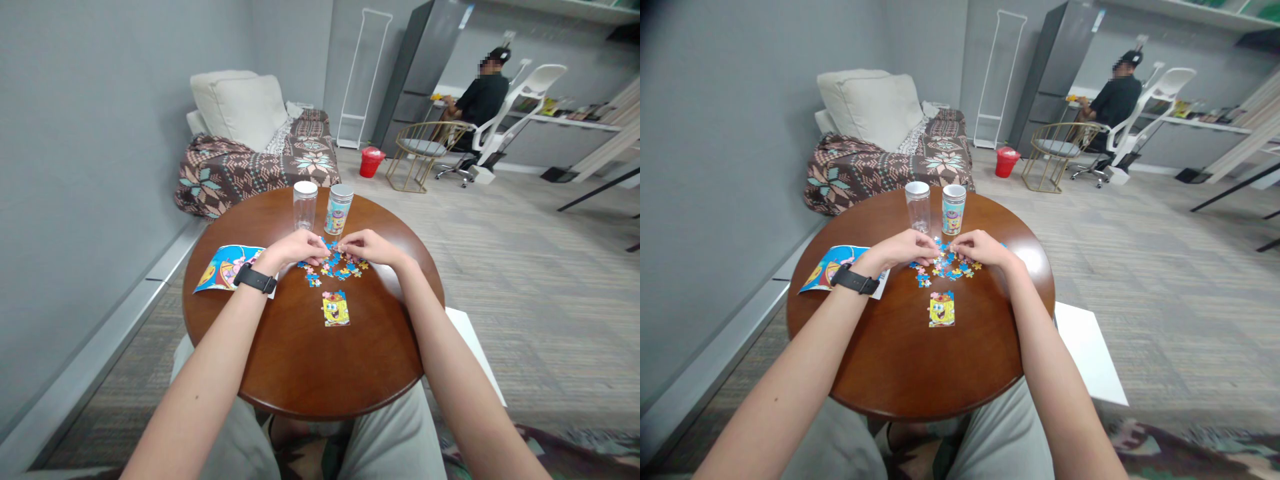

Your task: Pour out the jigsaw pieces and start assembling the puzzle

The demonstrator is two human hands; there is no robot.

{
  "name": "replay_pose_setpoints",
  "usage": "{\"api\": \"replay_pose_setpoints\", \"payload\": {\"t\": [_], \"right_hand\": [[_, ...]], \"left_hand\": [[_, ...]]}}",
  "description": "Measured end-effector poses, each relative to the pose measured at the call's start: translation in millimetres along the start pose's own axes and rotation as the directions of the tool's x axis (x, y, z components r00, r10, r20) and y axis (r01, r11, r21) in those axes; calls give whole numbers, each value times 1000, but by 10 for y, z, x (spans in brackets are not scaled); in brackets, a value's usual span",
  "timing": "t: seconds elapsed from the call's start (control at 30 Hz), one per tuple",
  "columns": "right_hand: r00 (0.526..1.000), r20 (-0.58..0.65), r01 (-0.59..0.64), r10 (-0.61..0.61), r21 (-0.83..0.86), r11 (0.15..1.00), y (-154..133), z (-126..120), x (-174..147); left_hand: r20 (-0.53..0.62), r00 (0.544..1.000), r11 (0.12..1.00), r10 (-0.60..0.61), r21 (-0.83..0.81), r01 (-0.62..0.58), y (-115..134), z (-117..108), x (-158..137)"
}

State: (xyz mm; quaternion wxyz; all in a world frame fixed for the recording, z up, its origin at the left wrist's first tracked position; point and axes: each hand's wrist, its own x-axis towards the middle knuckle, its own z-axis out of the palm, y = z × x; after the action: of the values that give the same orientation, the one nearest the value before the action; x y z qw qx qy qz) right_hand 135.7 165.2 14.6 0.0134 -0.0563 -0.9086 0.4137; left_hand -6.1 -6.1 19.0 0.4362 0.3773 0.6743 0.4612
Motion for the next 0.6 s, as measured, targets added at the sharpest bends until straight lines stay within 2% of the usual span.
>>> {"api": "replay_pose_setpoints", "payload": {"t": [0.17, 0.3, 0.6], "right_hand": [[1000, -4, 13, -14, -63, 998, 12, -10, 16], [1000, -1, 13, -13, -48, 999, 30, -8, 24], [1000, -12, 11, -11, -61, 998, 54, 4, 21]], "left_hand": [[10, 999, 998, -48, 30, 47, 26, 14, 8], [-24, 997, 997, -79, 9, 79, 12, 26, 40], [-11, 1000, 1000, 14, 17, -14, -21, 8, 24]]}}
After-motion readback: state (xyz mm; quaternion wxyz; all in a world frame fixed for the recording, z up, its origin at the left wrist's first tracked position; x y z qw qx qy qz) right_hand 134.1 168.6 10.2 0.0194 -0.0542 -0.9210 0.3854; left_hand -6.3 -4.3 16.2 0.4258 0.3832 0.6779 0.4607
